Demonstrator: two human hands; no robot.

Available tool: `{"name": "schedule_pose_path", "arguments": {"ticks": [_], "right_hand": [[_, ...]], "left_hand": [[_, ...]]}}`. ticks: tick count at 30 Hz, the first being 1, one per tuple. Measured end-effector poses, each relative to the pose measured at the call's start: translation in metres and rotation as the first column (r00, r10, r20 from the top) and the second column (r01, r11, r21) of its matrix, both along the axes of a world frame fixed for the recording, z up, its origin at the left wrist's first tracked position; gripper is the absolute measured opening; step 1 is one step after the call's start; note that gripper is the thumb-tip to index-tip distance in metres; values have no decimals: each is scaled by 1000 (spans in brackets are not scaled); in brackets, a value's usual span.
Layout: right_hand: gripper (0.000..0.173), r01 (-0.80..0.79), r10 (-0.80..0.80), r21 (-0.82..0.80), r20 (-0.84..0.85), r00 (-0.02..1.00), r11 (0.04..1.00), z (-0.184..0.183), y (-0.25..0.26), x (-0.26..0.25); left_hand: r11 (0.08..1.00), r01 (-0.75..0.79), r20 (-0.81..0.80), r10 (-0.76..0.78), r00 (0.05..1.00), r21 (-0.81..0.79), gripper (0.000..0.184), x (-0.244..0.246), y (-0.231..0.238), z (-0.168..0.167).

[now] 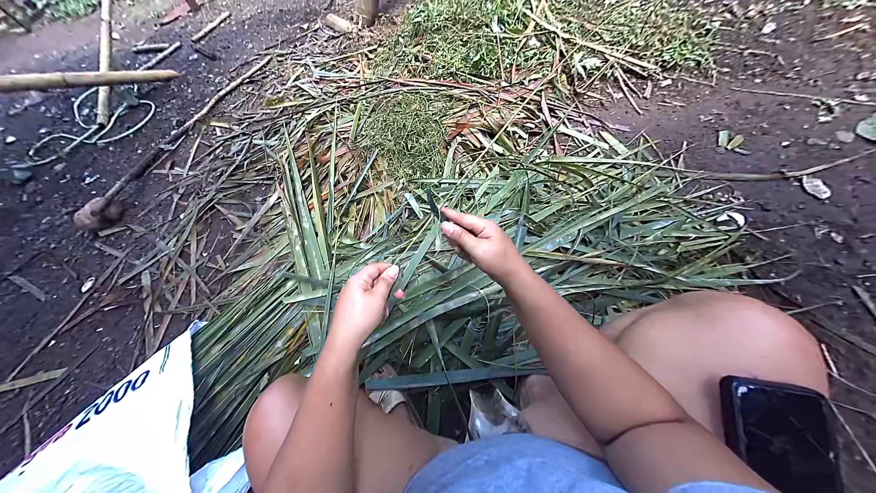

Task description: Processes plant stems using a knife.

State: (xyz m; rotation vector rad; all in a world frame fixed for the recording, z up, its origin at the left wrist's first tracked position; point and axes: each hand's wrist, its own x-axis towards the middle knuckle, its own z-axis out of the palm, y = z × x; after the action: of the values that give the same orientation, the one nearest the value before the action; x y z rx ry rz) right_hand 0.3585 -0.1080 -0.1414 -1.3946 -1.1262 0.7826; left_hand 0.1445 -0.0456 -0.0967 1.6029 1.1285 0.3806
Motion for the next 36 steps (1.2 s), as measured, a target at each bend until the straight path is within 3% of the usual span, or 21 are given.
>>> {"name": "schedule_pose_path", "arguments": {"ticks": [7,23,28,32,36], "right_hand": [[37,44,-43,34,-37,998,998,-5,1,19],[36,218,-226,-62,-353,908,974,-20,7,67],[36,301,-303,-76,-427,852,951,-18,6,82],[34,416,-389,-76,-537,748,906,-22,1,105],[34,518,-490,-117,-549,677,847,-25,-2,123]], "left_hand": [[999,39,-22,-40,999,-13,23,-9,3,-2],[997,69,-128,-74,989,-39,20,-44,22,1],[998,62,-160,-59,985,15,20,-85,33,23],[989,-6,-208,37,977,148,18,-147,43,42],[969,-132,-113,158,981,210,20,-211,42,53]]}}
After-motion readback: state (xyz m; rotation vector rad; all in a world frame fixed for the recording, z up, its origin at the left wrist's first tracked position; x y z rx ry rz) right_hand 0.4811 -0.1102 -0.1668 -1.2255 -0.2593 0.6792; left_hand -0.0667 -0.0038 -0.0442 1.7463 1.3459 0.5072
